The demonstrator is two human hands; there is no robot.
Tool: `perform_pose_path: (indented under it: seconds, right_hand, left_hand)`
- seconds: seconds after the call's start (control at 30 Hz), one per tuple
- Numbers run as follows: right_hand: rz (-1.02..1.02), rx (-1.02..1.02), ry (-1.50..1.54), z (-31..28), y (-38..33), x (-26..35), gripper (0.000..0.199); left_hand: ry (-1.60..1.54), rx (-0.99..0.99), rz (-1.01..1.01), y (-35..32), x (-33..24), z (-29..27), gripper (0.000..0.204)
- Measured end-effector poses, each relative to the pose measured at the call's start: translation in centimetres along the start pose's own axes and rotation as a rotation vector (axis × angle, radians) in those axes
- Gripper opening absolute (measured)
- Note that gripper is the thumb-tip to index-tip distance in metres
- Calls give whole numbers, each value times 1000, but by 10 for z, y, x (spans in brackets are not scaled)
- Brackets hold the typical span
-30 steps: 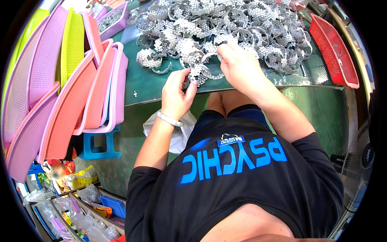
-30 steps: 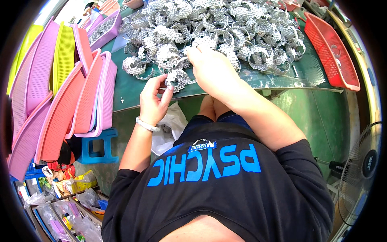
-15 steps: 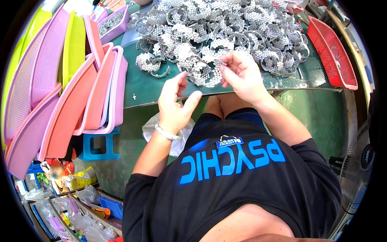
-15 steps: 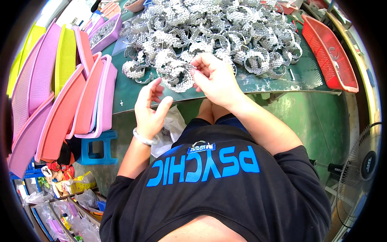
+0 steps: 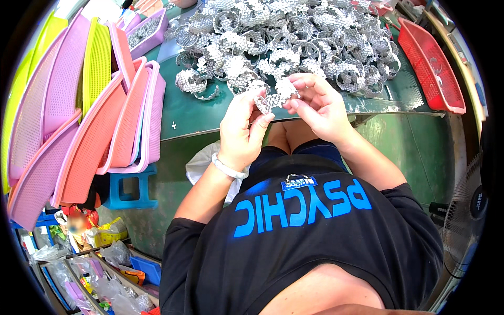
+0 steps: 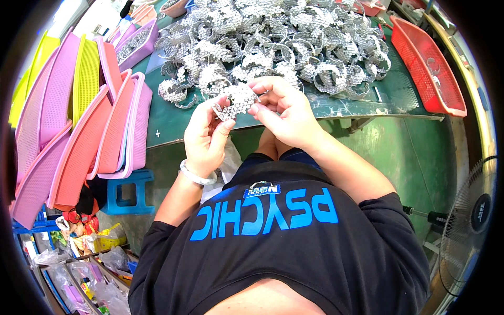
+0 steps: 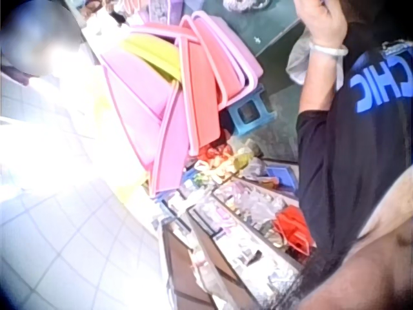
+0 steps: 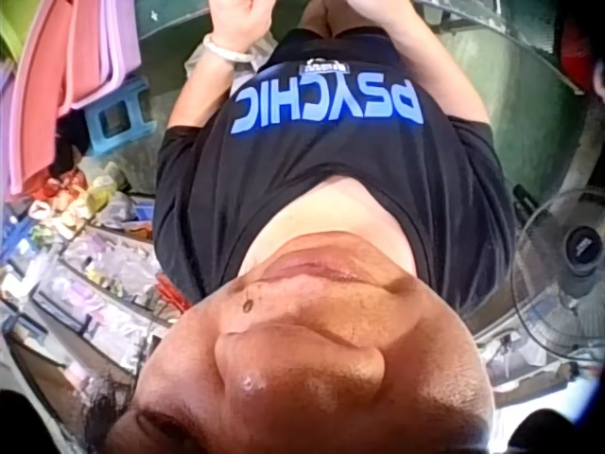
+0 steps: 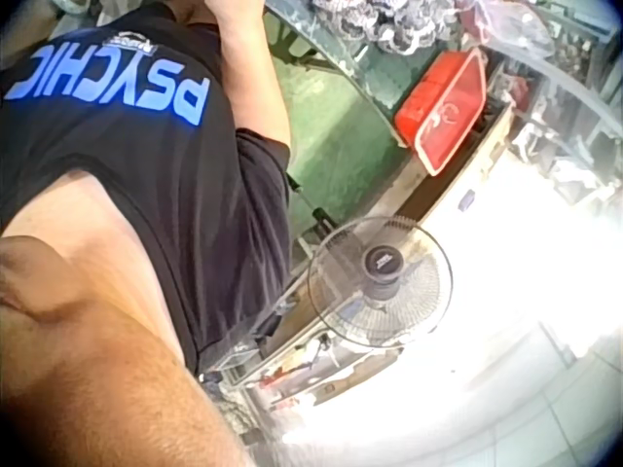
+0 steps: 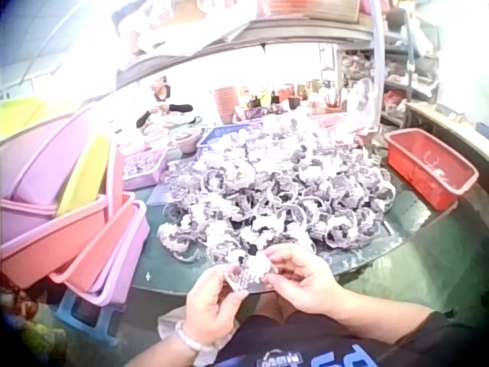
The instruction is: The person sits at a table and sorts through a large pile of silver-colored jewelry, likely bracelets or necklaces. They pick up individual pieces, examine them, and place them into a white bag or back onto the table.
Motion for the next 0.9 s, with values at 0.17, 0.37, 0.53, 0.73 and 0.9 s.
perform_pose_path:
  seconds: [0.17,0.37,0.53,0.73,0.9]
  right_hand:
    - [-4,-52,19,-6,-4,2,25]
    - [-73,-47,-126,-14,-6,9,23]
    - [-96,16,-304,-17,-4,18,20]
    - [-300,-15,-452,-15,-3,26,19]
    - [-303,-5,-477,-14,-2,24,18]
  left_hand:
    - [25,16,23,2,0,4,39]
    - [-27,25,-12,3,2,12,41]
    - [-245,70,-183,-6,24,25,42]
    - [-392,169,-366,-17,32,42,50]
    - [-621,234,-471,-22,27,50,56]
Point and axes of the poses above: each hand's wrist, its own y-axis towards the middle knuckle, its own z-axis out of the palm, x = y × z, the point moved 6 cm from there along y, towards the middle knuckle, and after that the axes turned 8 degrees about -z, right-handed, at the moved point
